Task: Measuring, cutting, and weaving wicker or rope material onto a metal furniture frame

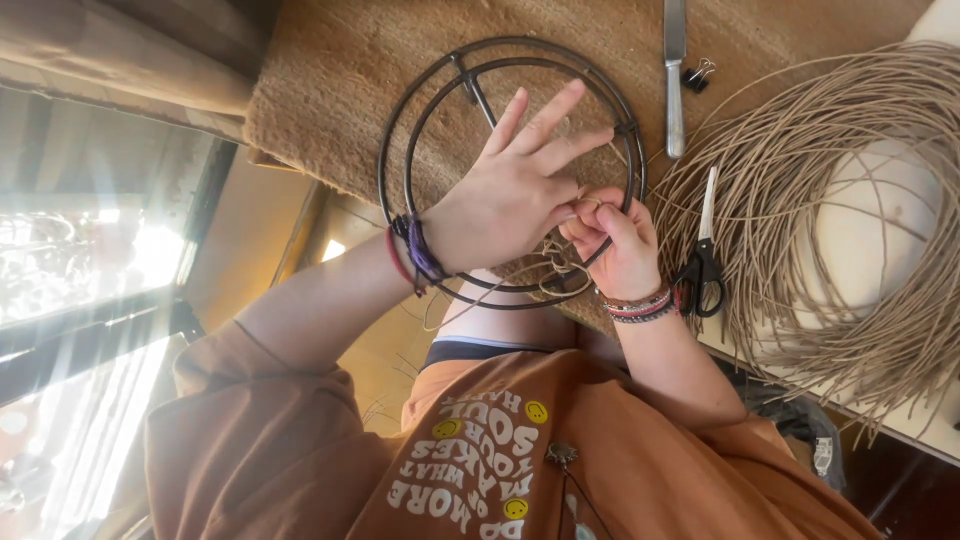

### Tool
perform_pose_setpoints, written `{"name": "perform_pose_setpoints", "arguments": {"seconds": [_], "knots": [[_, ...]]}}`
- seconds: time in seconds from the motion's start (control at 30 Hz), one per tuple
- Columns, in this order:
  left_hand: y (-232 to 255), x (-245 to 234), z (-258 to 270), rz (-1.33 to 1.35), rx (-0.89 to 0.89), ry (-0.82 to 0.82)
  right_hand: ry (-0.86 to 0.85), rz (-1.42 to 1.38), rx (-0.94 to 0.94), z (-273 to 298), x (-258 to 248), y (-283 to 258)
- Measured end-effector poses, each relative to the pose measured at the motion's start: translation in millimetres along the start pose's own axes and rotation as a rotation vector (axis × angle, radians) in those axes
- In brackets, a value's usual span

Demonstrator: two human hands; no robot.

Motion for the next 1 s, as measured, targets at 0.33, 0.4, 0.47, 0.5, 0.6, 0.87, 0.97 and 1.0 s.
{"name": "perform_pose_setpoints", "arguments": {"seconds": [0.33,0.4,0.47,0.5,0.6,0.87,0.97,1.0], "knots": [[19.4,-52.0,39.6,0.314,-0.081,0.028,0.14,0.383,-0.079,-3.8,5.4,-7.8],[11.1,-44.3,55.1,0.25,0.12,0.154,0.105,0.474,-0.255,-9.1,-8.2,0.0],[5.5,-41.7,59.9,0.181,0.185,0.183,0.102,0.513,-0.276,-8.1,-8.8,0.9],[3.1,-41.4,61.3,0.108,0.255,0.211,0.098,0.551,-0.302,-8.9,-8.0,0.2],[20.8,-50.0,56.7,0.157,0.33,0.221,0.095,0.547,-0.287,-7.4,0.1,-1.6],[8.2,-43.6,49.3,0.226,0.365,0.279,0.052,0.516,-0.299,-7.4,-11.7,0.2],[9.9,-44.2,50.1,0.169,0.383,0.307,0.05,0.529,-0.307,-9.0,-11.8,-1.3],[11.4,-43.5,51.1,0.13,0.382,0.327,0.055,0.542,-0.3,-7.1,-12.2,-1.7]]}}
Point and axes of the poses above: each hand's wrist, its own z-axis away from the middle knuckle, its own x-axis out of the palm, y = z × x, the point moved 2 cm from there along -z, towards the middle knuckle, and after that the axes turned 12 degrees about y, right-handed, at the moved point
